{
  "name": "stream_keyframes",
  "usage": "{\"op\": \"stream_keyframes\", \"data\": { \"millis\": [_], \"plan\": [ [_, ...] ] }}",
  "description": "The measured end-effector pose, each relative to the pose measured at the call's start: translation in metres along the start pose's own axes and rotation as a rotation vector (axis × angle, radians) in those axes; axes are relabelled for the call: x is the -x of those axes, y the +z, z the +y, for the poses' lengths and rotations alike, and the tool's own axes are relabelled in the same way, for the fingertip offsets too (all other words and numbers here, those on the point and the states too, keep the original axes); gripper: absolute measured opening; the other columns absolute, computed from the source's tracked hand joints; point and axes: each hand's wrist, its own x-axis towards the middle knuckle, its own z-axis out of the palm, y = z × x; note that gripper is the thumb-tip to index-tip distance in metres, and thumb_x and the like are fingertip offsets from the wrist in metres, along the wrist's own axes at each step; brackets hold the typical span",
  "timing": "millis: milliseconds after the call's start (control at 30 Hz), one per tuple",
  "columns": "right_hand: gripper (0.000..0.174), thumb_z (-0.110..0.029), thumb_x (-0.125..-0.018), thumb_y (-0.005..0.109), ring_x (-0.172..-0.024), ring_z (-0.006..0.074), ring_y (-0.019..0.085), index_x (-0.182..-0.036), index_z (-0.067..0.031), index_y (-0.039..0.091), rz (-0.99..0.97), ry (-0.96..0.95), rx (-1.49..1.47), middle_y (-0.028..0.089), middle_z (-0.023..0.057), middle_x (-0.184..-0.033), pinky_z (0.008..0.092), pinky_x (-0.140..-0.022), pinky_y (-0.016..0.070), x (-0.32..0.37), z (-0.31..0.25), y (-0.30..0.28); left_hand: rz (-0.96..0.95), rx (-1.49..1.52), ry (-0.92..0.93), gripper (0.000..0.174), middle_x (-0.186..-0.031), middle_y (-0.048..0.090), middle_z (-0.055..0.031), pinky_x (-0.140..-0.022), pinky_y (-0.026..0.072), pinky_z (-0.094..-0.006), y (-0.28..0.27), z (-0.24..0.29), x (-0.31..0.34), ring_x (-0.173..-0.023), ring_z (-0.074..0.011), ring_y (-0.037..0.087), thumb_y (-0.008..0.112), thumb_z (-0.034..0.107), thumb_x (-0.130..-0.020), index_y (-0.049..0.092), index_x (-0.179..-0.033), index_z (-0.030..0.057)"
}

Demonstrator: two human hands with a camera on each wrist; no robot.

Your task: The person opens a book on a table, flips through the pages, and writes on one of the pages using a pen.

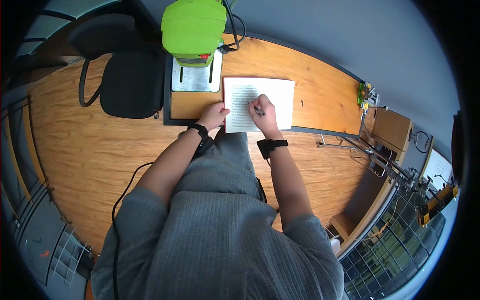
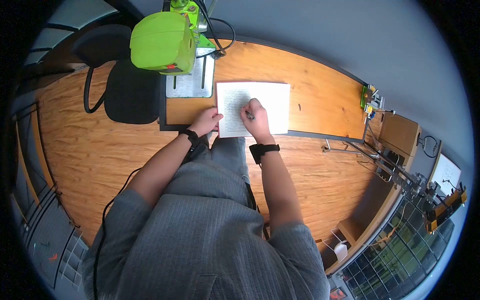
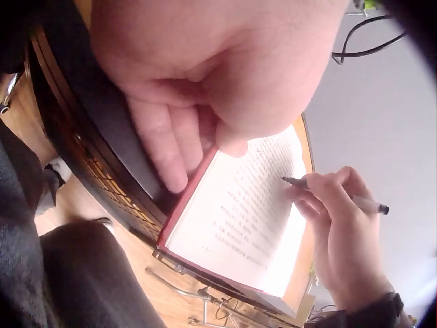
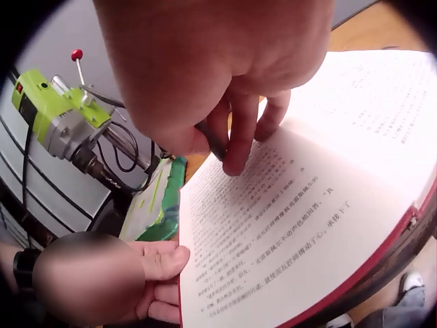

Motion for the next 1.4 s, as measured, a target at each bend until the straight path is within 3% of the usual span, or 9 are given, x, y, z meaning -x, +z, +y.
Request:
{"op": "stream_keyframes", "data": {
  "millis": [100, 167, 367, 500, 633, 1067, 1133, 1267, 1400],
  "plan": [
    [0.019, 0.0, -0.083, 0.074, -0.076, 0.0341, 0.068, -0.086, -0.0002, 0.056, -0.077, -0.074, 0.027, 0.065, 0.0164, -0.082, 0.0403, -0.069, 0.0552, 0.0, -0.001, -0.003, 0.003, 0.029, -0.008, 0.029, -0.107, 0.072, -0.01, -0.079, 0.0647, -0.0342, 0.002, 0.0, 0.001, -0.093, -0.0191, 0.073, 0.058, 0.016, -0.107, 0.063, -0.129, -0.0011],
    [0.018, 0.0, -0.083, 0.074, -0.074, 0.0329, 0.067, -0.085, -0.0004, 0.056, 0.036, 0.003, -0.037, 0.065, 0.0162, -0.081, 0.0396, -0.068, 0.0548, 0.001, 0.003, 0.0, 0.001, 0.013, -0.012, 0.028, -0.107, 0.072, -0.0099, -0.079, 0.0646, -0.0342, 0.002, 0.001, 0.0, -0.093, -0.0189, 0.073, 0.058, 0.016, -0.107, 0.064, -0.128, -0.001],
    [0.017, 0.0, -0.082, 0.073, -0.072, 0.029, 0.065, -0.084, -0.0014, 0.057, 0.029, 0.097, -0.089, 0.062, 0.0134, -0.077, 0.037, -0.068, 0.0539, 0.022, 0.001, 0.003, -0.041, -0.002, -0.026, 0.027, -0.109, 0.071, -0.01, -0.082, 0.064, -0.0347, -0.003, -0.001, -0.003, -0.094, -0.0187, 0.073, 0.057, 0.017, -0.107, 0.063, -0.127, -0.0003],
    [0.017, 0.006, -0.083, 0.072, -0.088, 0.0256, 0.067, -0.089, -0.002, 0.059, -0.101, -0.048, -0.176, 0.065, 0.0119, -0.092, 0.0356, -0.079, 0.0555, 0.046, -0.004, 0.012, -0.039, 0.021, -0.025, 0.027, -0.111, 0.071, -0.01, -0.081, 0.0638, -0.035, -0.002, 0.004, 0.003, -0.095, -0.0191, 0.073, 0.056, 0.017, -0.108, 0.062, -0.128, 0.0001],
    [0.015, 0.005, -0.082, 0.072, -0.086, 0.0314, 0.066, -0.089, -0.0014, 0.061, -0.1, -0.137, -0.208, 0.064, 0.0135, -0.092, 0.0377, -0.077, 0.0548, 0.049, -0.01, 0.02, -0.063, 0.025, -0.019, 0.027, -0.111, 0.071, -0.0101, -0.082, 0.064, -0.0353, -0.004, 0.006, 0.003, -0.096, -0.0193, 0.073, 0.055, 0.017, -0.108, 0.062, -0.128, 0.0003],
    [0.015, -0.001, -0.086, 0.073, -0.079, 0.0348, 0.065, -0.089, 0.0006, 0.059, -0.129, -0.05, -0.036, 0.061, 0.0162, -0.088, 0.0397, -0.069, 0.053, 0.04, -0.015, 0.022, -0.065, -0.019, -0.06, 0.027, -0.114, 0.071, -0.0107, -0.087, 0.0625, -0.0386, -0.006, 0.007, 0.002, -0.101, -0.0221, 0.073, 0.053, 0.018, -0.109, 0.061, -0.129, 0.0008],
    [0.015, 0.0, -0.084, 0.073, -0.079, 0.0359, 0.065, -0.089, 0.0007, 0.059, -0.093, -0.145, -0.095, 0.061, 0.0162, -0.088, 0.0399, -0.069, 0.0536, 0.039, -0.014, 0.025, -0.059, -0.031, -0.062, 0.027, -0.114, 0.071, -0.0107, -0.086, 0.0626, -0.0384, -0.005, 0.008, 0.002, -0.101, -0.0221, 0.073, 0.053, 0.018, -0.109, 0.06, -0.129, 0.0009],
    [0.015, 0.002, -0.083, 0.073, -0.079, 0.0355, 0.066, -0.088, 0.0006, 0.059, 0.003, -0.066, -0.093, 0.061, 0.0158, -0.088, 0.0394, -0.07, 0.0537, 0.041, -0.014, 0.025, -0.066, 0.007, -0.054, 0.027, -0.113, 0.071, -0.0104, -0.085, 0.063, -0.0377, -0.005, 0.006, 0.001, -0.099, -0.0214, 0.073, 0.054, 0.018, -0.109, 0.06, -0.13, 0.0012],
    [0.012, 0.002, -0.084, 0.071, -0.08, 0.0341, 0.066, -0.088, -0.0002, 0.06, -0.159, -0.091, -0.091, 0.061, 0.0154, -0.086, 0.0389, -0.069, 0.0533, 0.042, -0.017, 0.018, -0.068, -0.032, -0.052, 0.028, -0.113, 0.071, -0.0104, -0.086, 0.0629, -0.0384, -0.006, 0.006, 0.001, -0.1, -0.0215, 0.073, 0.054, 0.017, -0.109, 0.059, -0.131, 0.0012]
  ]
}}
